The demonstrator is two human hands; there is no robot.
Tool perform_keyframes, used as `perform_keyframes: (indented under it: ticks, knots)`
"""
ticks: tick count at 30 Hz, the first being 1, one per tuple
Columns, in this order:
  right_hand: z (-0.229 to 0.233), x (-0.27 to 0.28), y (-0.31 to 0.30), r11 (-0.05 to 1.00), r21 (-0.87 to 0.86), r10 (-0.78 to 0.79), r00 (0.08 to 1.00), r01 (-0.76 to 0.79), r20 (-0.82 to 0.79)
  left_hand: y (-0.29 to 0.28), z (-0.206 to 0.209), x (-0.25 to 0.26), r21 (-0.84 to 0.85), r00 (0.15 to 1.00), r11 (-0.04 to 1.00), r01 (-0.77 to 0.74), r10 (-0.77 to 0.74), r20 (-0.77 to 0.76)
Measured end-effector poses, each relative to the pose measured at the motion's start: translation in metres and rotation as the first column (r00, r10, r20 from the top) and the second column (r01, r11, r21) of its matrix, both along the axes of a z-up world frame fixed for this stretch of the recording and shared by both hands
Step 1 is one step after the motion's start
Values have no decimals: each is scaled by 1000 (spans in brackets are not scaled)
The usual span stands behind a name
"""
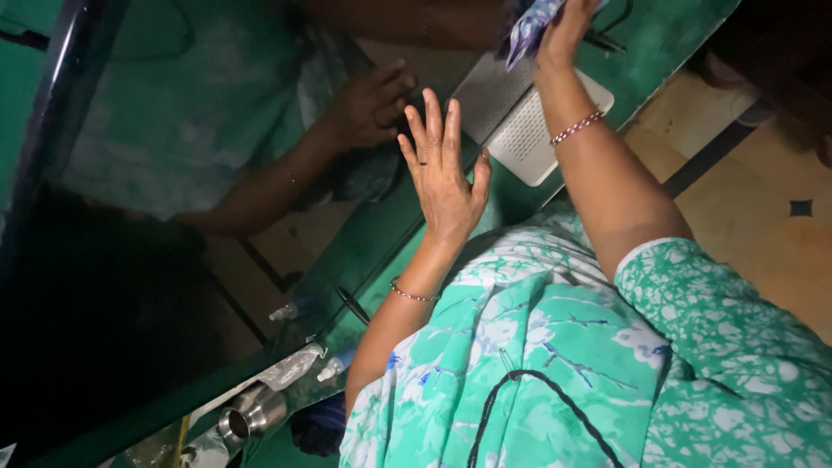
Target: The person cleans a mirror by hand using a cloth, wiping the surface repeatedly.
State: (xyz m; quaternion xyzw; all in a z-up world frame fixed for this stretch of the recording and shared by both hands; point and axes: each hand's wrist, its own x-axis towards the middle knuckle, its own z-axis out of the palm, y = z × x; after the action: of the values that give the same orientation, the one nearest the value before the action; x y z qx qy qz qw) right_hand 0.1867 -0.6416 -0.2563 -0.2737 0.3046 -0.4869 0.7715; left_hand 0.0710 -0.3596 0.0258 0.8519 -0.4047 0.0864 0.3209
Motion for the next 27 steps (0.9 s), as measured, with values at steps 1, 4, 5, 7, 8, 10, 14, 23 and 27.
perform_keyframes:
  ticks: [1,4,5,7,8,10,14,23,27]
  knots:
    - [-3,-3,10,999,52,-3,1000,2,25,0,-1,0,6,1000,1000,1,-1,-10]
    - [-8,-9,46,992,127,3,1000,-5,18,0,-3,0,1,1000,1000,-3,3,-12]
    - [-8,-10,59,988,153,17,1000,-15,-11,1,-4,1,2,1000,1000,-10,10,-5]
    - [-5,-11,90,986,169,9,997,5,-82,2,-5,2,4,1000,1000,-26,26,5]
    - [-2,-15,103,984,177,7,993,14,-119,3,-6,2,1,999,999,-33,33,9]
    - [8,-28,131,980,-167,33,913,-109,-406,4,-6,4,-7,999,999,-45,46,16]
    - [47,-46,157,943,242,314,843,-226,-437,8,-11,6,-21,999,999,-47,47,0]
    - [120,-47,180,935,201,331,921,-292,-203,20,-18,4,-63,996,994,-87,85,-32]
    - [150,-48,192,927,-262,225,957,-268,-182,26,-20,4,-110,992,986,-128,127,-15]
